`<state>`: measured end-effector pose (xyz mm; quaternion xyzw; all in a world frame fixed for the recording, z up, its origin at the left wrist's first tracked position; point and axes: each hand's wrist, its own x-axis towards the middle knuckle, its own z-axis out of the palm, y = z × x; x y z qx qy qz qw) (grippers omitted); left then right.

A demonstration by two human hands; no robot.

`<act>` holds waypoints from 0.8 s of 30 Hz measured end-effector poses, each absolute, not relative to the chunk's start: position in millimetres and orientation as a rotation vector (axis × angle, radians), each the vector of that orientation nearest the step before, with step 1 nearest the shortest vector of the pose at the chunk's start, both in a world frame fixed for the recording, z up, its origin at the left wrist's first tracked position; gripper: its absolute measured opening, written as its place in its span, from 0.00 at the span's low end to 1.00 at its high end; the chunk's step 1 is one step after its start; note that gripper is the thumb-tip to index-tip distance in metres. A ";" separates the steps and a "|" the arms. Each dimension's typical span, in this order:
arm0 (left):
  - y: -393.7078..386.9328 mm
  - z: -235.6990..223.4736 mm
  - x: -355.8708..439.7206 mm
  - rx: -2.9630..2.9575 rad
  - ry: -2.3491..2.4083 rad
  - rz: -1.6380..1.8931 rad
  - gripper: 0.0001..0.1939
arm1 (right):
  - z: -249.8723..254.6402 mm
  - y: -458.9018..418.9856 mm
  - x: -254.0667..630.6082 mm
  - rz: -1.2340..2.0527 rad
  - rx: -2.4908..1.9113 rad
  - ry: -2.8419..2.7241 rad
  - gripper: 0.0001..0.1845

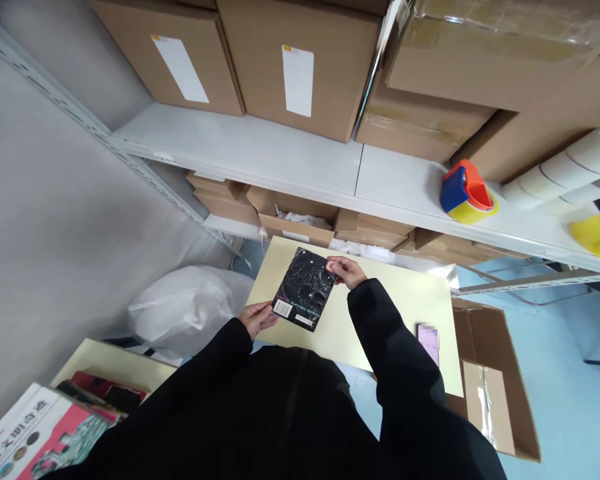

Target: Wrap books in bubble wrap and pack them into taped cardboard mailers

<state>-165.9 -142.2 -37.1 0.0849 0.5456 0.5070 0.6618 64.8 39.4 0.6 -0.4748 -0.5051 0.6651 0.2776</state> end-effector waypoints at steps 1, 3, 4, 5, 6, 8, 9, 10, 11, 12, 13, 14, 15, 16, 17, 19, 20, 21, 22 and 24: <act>-142.0 -39.4 -165.4 0.193 1.244 1.146 0.24 | -2.2 39.7 65.1 1.800 -1.278 -1.351 0.23; -142.0 -43.1 -164.4 0.185 1.255 1.151 0.24 | -6.2 40.4 66.6 1.843 -1.286 -1.342 0.24; -142.2 -44.5 -164.1 0.180 1.260 1.155 0.25 | -7.6 40.7 67.7 1.860 -1.286 -1.339 0.24; -142.3 -45.7 -163.9 0.177 1.265 1.158 0.25 | -8.8 40.8 68.8 1.870 -1.285 -1.335 0.24; -142.2 -46.7 -163.9 0.175 1.271 1.163 0.25 | -9.6 40.6 69.6 1.877 -1.281 -1.329 0.24; -141.7 -48.2 -164.3 0.176 1.287 1.180 0.25 | -10.5 39.1 69.9 1.883 -1.278 -1.311 0.24; -141.2 -48.7 -164.5 0.175 1.291 1.191 0.24 | -10.3 37.9 69.3 1.879 -1.276 -1.299 0.23; -140.6 -48.9 -164.8 0.174 1.289 1.199 0.24 | -9.6 36.5 68.3 1.876 -1.273 -1.284 0.22; -139.8 -48.8 -165.1 0.169 1.281 1.203 0.24 | -8.2 34.9 66.9 1.873 -1.268 -1.266 0.22; -139.0 -48.2 -165.4 0.164 1.264 1.203 0.24 | -6.0 33.4 65.5 1.868 -1.258 -1.244 0.21; -138.2 -47.2 -165.6 0.157 1.241 1.200 0.23 | -3.0 32.1 64.2 1.863 -1.238 -1.222 0.20; -137.4 -45.7 -165.7 0.146 1.215 1.200 0.23 | 0.9 31.2 63.3 1.863 -1.203 -1.205 0.19; -136.7 -43.9 -165.9 0.132 1.187 1.201 0.22 | 5.8 30.8 63.0 1.869 -1.152 -1.202 0.19; -136.0 -41.8 -166.0 0.116 1.158 1.201 0.20 | 11.7 30.8 63.2 1.880 -1.087 -1.215 0.20; -135.5 -39.6 -166.2 0.098 1.128 1.197 0.19 | 18.4 31.2 63.8 1.895 -1.013 -1.245 0.21; -134.9 -35.0 -166.4 0.063 1.066 1.172 0.16 | 33.4 33.0 65.6 1.920 -0.882 -1.342 0.25; -134.8 -32.8 -166.5 0.049 1.036 1.154 0.15 | 41.1 34.2 66.2 1.912 -0.846 -1.394 0.28; -134.8 -30.9 -166.4 0.038 1.007 1.135 0.14 | 48.2 35.6 66.4 1.891 -0.831 -1.448 0.30; -134.9 -29.1 -166.0 0.030 0.976 1.118 0.14 | 54.4 37.0 66.0 1.854 -0.834 -1.507 0.31; -135.6 -26.2 -164.6 0.023 0.914 1.100 0.13 | 61.9 39.9 63.4 1.760 -0.853 -1.643 0.31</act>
